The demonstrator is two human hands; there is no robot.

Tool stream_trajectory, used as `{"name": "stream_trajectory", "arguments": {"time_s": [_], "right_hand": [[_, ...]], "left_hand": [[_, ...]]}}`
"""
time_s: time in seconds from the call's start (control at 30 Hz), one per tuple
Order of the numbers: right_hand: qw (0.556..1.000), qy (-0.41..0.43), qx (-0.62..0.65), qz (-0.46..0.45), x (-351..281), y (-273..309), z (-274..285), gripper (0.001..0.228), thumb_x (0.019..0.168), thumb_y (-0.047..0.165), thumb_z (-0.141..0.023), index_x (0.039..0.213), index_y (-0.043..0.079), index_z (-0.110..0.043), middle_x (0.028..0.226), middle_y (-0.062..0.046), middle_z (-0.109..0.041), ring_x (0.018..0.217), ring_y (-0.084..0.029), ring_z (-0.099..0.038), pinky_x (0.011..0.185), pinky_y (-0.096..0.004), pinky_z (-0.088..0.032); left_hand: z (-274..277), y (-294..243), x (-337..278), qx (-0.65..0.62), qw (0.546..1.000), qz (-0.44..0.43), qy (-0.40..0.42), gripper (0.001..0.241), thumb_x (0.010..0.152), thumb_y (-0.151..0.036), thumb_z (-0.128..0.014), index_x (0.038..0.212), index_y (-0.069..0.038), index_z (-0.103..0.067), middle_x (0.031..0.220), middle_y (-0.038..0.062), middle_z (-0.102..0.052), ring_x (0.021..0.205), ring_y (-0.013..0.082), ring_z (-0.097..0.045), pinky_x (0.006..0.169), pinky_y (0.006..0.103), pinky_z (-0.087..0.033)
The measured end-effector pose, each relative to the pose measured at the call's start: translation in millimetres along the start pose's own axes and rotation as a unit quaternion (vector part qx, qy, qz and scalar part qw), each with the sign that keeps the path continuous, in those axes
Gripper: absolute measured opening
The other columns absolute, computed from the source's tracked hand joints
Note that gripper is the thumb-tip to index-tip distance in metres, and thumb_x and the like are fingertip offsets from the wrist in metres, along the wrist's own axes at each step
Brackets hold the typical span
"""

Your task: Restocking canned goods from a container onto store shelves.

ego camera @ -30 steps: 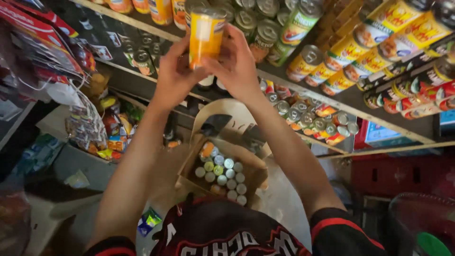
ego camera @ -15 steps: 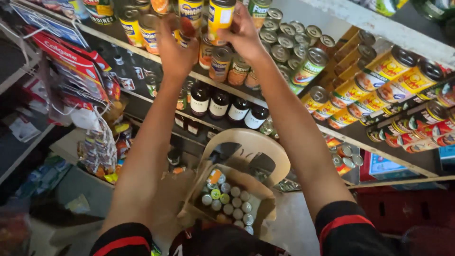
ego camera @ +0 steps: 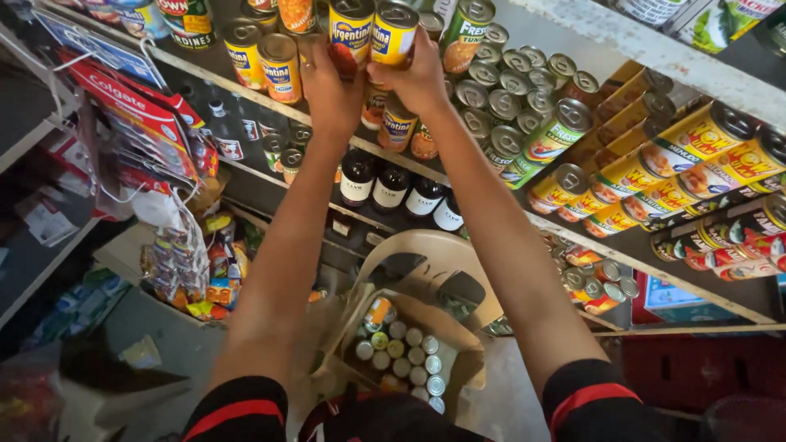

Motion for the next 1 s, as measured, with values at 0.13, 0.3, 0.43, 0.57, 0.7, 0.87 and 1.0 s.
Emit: {"name": "stream_trajectory", "arguments": {"time_s": [0.13,0.3,0.43,0.57,0.7,0.87,1.0], "right_hand": [[0.998,-0.053,0.019,-0.010,0.9,-29.9,5.1,0.073,0.081,-0.006,-0.084,0.135,0.005,-0.037,0.110,-0.008,-0.070,0.097,-0.015,-0.071,0.082,-0.030,-0.061],[0.996,-0.009,0.050,-0.071,-3.4,-36.0,10.5,0.067,0.088,-0.008,-0.079,0.139,0.006,-0.037,0.115,-0.009,-0.072,0.104,-0.016,-0.070,0.089,-0.032,-0.059],[0.995,-0.003,0.098,-0.034,-8.7,-36.4,5.7,0.068,0.090,-0.011,-0.077,0.142,0.007,-0.036,0.124,-0.012,-0.068,0.114,-0.019,-0.068,0.099,-0.035,-0.058],[0.998,-0.010,0.045,-0.035,-15.8,-19.5,1.8,0.078,0.085,-0.012,-0.079,0.143,0.008,-0.030,0.127,-0.012,-0.064,0.120,-0.020,-0.065,0.099,-0.035,-0.056],[0.998,-0.017,0.045,-0.031,-19.8,-20.7,-0.4,0.082,0.089,-0.011,-0.076,0.151,0.009,-0.025,0.133,-0.013,-0.064,0.125,-0.023,-0.064,0.103,-0.037,-0.057],[0.999,-0.029,0.010,-0.021,-21.9,-14.1,0.4,0.090,0.088,-0.008,-0.078,0.155,0.008,-0.020,0.133,-0.014,-0.065,0.124,-0.024,-0.066,0.101,-0.038,-0.059],[0.997,-0.048,-0.045,-0.049,-23.4,-8.7,3.9,0.093,0.085,-0.002,-0.082,0.154,0.007,-0.022,0.125,-0.015,-0.069,0.114,-0.024,-0.072,0.097,-0.037,-0.060]], "left_hand": [[-2.4,1.0,-0.7,0.010,1.000,0.024,-0.018,0.065,0.085,-0.016,-0.087,0.135,-0.003,-0.048,0.116,0.027,-0.062,0.108,0.0476,-0.057,0.093,0.0529,-0.048],[-8.3,3.9,-2.0,0.024,0.999,0.004,-0.023,0.065,0.084,-0.012,-0.085,0.137,-0.003,-0.047,0.122,0.026,-0.061,0.111,0.0465,-0.057,0.095,0.0525,-0.047],[-5.4,-1.6,-6.7,0.048,0.995,-0.067,-0.048,0.073,0.084,-0.010,-0.085,0.141,0.001,-0.042,0.130,0.028,-0.057,0.114,0.0497,-0.055,0.098,0.0535,-0.046],[-2.4,2.3,-6.0,-0.016,0.999,-0.032,-0.028,0.067,0.088,-0.008,-0.085,0.142,-0.002,-0.046,0.130,0.025,-0.059,0.114,0.0453,-0.060,0.096,0.0483,-0.052],[8.8,-11.5,-5.3,-0.098,0.995,-0.028,-0.006,0.062,0.090,-0.002,-0.080,0.142,-0.001,-0.047,0.129,0.023,-0.059,0.117,0.0403,-0.064,0.098,0.0435,-0.057],[17.6,-19.1,-9.2,-0.102,0.994,-0.025,0.009,0.050,0.090,0.001,-0.076,0.132,0.000,-0.049,0.123,0.022,-0.059,0.115,0.0392,-0.062,0.098,0.0440,-0.055],[26.6,-30.7,-12.2,-0.106,0.992,-0.056,-0.033,0.049,0.090,0.000,-0.077,0.130,0.002,-0.048,0.123,0.023,-0.054,0.114,0.0396,-0.059,0.096,0.0460,-0.052]]}}
Point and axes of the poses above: each hand's wrist, its own x-axis towards the middle knuckle, its own z-axis out of the back of the hand, y = z × x, the point moved 6 cm from there along x, towards the middle knuckle
